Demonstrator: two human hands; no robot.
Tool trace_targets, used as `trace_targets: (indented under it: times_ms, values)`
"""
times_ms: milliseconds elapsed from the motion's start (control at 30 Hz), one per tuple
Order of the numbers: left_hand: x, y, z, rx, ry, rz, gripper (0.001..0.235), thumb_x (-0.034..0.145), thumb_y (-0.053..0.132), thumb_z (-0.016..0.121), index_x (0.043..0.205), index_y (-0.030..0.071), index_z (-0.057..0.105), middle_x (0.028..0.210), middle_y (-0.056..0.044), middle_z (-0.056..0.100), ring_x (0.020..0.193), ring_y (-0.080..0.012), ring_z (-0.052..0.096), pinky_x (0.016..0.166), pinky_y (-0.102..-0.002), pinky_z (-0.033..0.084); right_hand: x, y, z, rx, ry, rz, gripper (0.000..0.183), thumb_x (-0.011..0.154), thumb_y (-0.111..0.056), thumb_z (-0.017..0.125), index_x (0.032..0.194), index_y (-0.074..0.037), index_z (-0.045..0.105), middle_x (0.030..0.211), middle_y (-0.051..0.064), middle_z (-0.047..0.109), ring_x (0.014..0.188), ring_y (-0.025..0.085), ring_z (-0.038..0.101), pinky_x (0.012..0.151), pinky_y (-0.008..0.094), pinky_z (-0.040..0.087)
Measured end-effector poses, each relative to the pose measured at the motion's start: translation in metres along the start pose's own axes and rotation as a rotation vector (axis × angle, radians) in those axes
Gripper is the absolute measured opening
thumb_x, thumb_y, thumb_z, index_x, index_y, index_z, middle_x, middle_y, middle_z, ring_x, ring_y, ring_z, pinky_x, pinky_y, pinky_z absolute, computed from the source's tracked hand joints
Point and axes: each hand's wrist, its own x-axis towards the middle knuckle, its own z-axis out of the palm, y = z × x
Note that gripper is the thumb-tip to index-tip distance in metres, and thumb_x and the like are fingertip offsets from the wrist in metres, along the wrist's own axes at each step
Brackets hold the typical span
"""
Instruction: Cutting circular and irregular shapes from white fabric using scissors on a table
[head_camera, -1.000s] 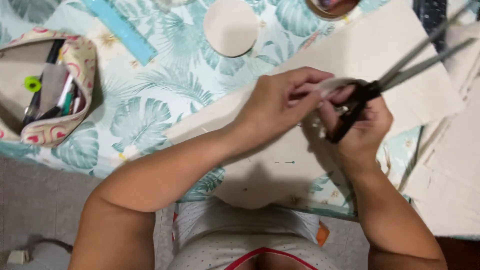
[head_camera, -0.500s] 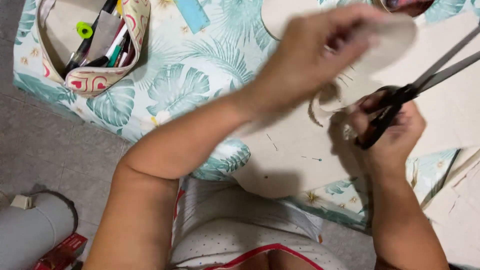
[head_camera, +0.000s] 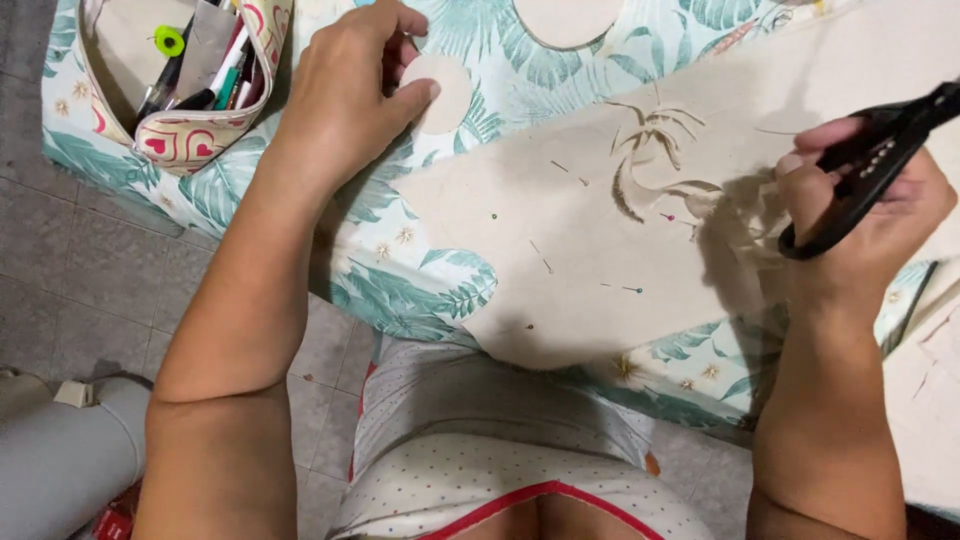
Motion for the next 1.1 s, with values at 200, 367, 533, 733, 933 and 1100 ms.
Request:
trace_targets:
  times_ms: [200, 367, 533, 733, 933, 1100]
  values:
    - [0.010, 0.055, 0.013, 0.165, 0.213, 0.243, 0.039, 0.077, -0.003, 0.062, 0.113, 0.003, 0.047, 0.103, -0.021, 0.051, 0.084, -0.0367, 0.054, 0.063, -0.046, 0.045, 0.005, -0.007, 0.004, 0.227, -0.054, 0.236, 0.012, 0.079, -0.013, 0.061, 0.089, -0.007, 0.058, 0.082, 0.002, 0.057, 0.073, 0.010, 0.056, 0.068, 0.018, 0.045]
    - [0.027, 0.123, 0.072, -0.017, 0.253, 0.731, 0.021, 0.081, -0.003, 0.064, 0.100, 0.003, 0.057, 0.093, -0.008, 0.061, 0.067, -0.0211, 0.052, 0.045, -0.030, 0.045, 0.006, -0.043, 0.001, 0.184, -0.239, 0.279, 0.008, 0.076, -0.003, 0.058, 0.078, -0.007, 0.052, 0.077, -0.001, 0.053, 0.068, 0.007, 0.049, 0.057, 0.019, 0.040]
    - [0.036, 0.143, 0.102, 0.148, 0.215, 0.842, 0.034, 0.082, -0.005, 0.068, 0.111, 0.007, 0.055, 0.078, -0.005, 0.065, 0.054, -0.0180, 0.053, 0.038, -0.028, 0.041, 0.011, -0.041, -0.005, 0.393, -0.233, 0.242, 0.018, 0.070, 0.002, 0.052, 0.059, -0.008, 0.042, 0.056, -0.002, 0.043, 0.056, 0.007, 0.041, 0.050, 0.021, 0.032]
    - [0.071, 0.156, 0.090, -0.202, 0.074, 0.825, 0.015, 0.090, -0.012, 0.058, 0.100, -0.001, 0.059, 0.065, -0.005, 0.061, 0.048, -0.0106, 0.058, 0.036, -0.015, 0.050, 0.017, -0.037, -0.012, 0.397, -0.063, 0.336, 0.009, 0.080, -0.005, 0.066, 0.080, -0.008, 0.057, 0.065, 0.002, 0.057, 0.053, 0.010, 0.055, 0.048, 0.019, 0.046]
    - [0.093, 0.152, 0.093, -0.397, 0.097, 0.587, 0.014, 0.087, 0.002, 0.065, 0.100, 0.007, 0.062, 0.086, -0.006, 0.071, 0.073, -0.0133, 0.068, 0.062, -0.024, 0.053, 0.023, -0.021, -0.024, 0.534, 0.147, 0.189, 0.014, 0.082, -0.019, 0.067, 0.086, -0.010, 0.057, 0.076, 0.001, 0.055, 0.068, 0.013, 0.055, 0.062, 0.025, 0.052]
    - [0.096, 0.160, 0.089, -0.403, 0.101, 0.609, 0.010, 0.089, 0.004, 0.064, 0.098, 0.005, 0.062, 0.086, -0.007, 0.070, 0.073, -0.0142, 0.067, 0.063, -0.025, 0.053, 0.025, -0.022, -0.027, 0.564, 0.152, 0.217, 0.016, 0.081, -0.021, 0.066, 0.085, -0.009, 0.056, 0.073, 0.002, 0.052, 0.067, 0.014, 0.054, 0.062, 0.025, 0.051]
